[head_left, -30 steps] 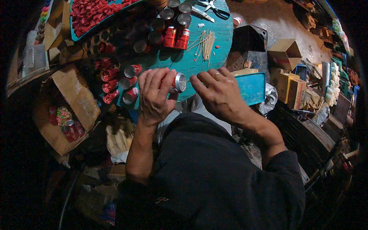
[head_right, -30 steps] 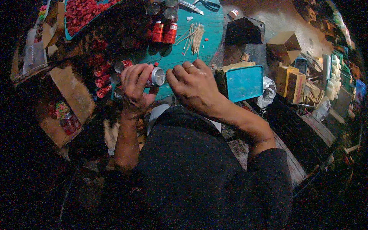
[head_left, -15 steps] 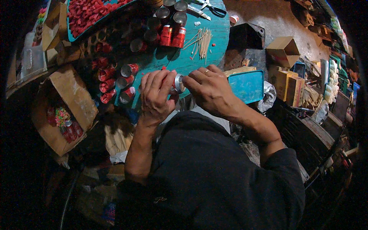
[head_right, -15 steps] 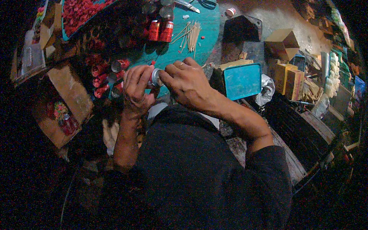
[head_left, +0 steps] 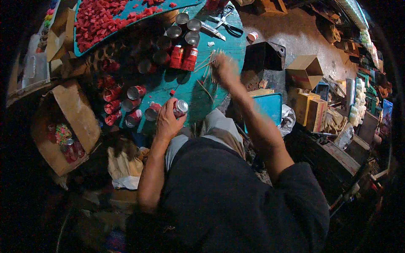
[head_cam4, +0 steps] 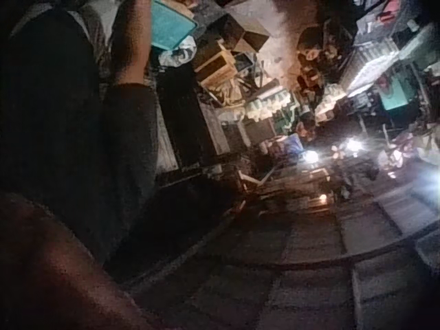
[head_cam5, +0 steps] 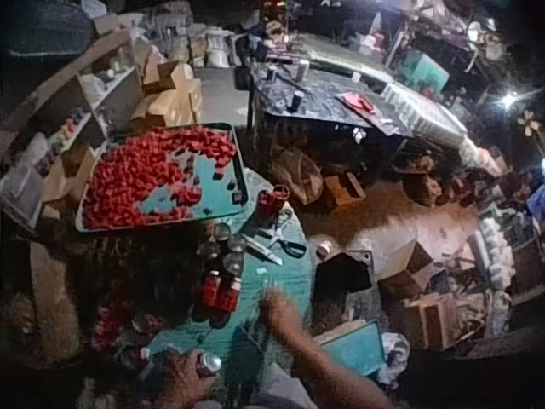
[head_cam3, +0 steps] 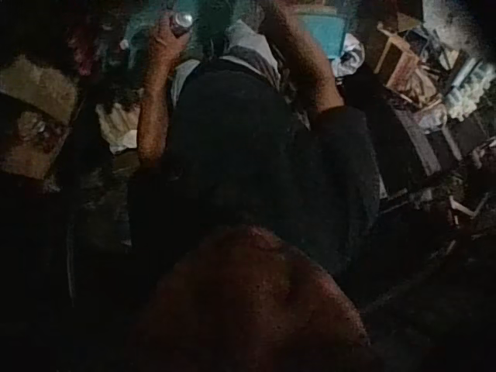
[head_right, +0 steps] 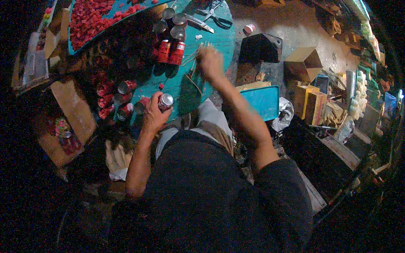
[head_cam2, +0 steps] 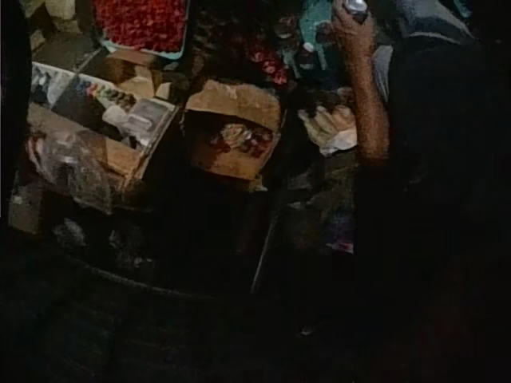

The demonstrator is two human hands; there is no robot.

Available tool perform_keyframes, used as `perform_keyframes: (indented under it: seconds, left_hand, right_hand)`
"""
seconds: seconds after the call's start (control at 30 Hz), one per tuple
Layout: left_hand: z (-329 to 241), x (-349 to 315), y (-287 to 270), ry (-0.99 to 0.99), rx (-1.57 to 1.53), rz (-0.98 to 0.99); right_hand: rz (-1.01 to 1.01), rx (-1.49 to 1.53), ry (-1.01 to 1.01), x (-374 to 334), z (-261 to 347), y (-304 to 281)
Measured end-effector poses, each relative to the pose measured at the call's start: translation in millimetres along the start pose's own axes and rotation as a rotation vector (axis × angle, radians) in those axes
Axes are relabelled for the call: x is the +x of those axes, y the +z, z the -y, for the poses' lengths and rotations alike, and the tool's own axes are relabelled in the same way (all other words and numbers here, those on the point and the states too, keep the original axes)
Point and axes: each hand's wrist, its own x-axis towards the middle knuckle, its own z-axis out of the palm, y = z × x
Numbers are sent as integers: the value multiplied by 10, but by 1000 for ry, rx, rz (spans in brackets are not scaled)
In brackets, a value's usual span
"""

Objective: The person assembles small red firecrackers by cutting open metal cans, inserting wooden sticks, and packing red material into the cans. The person repeatedly handles cans, sticks, and red material, placing finished units on the table.

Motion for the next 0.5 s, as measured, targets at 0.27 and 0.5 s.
perform_keyframes:
  seconds: [0.27,0.5]
  left_hand:
    - [-406,293,49,134,-68,-106]
    - [-689,444,-136,155,-52,-131]
  right_hand:
    - [-93,-263,32,1506,-1568,125]
    - [51,169,113,1294,-1360,-368]
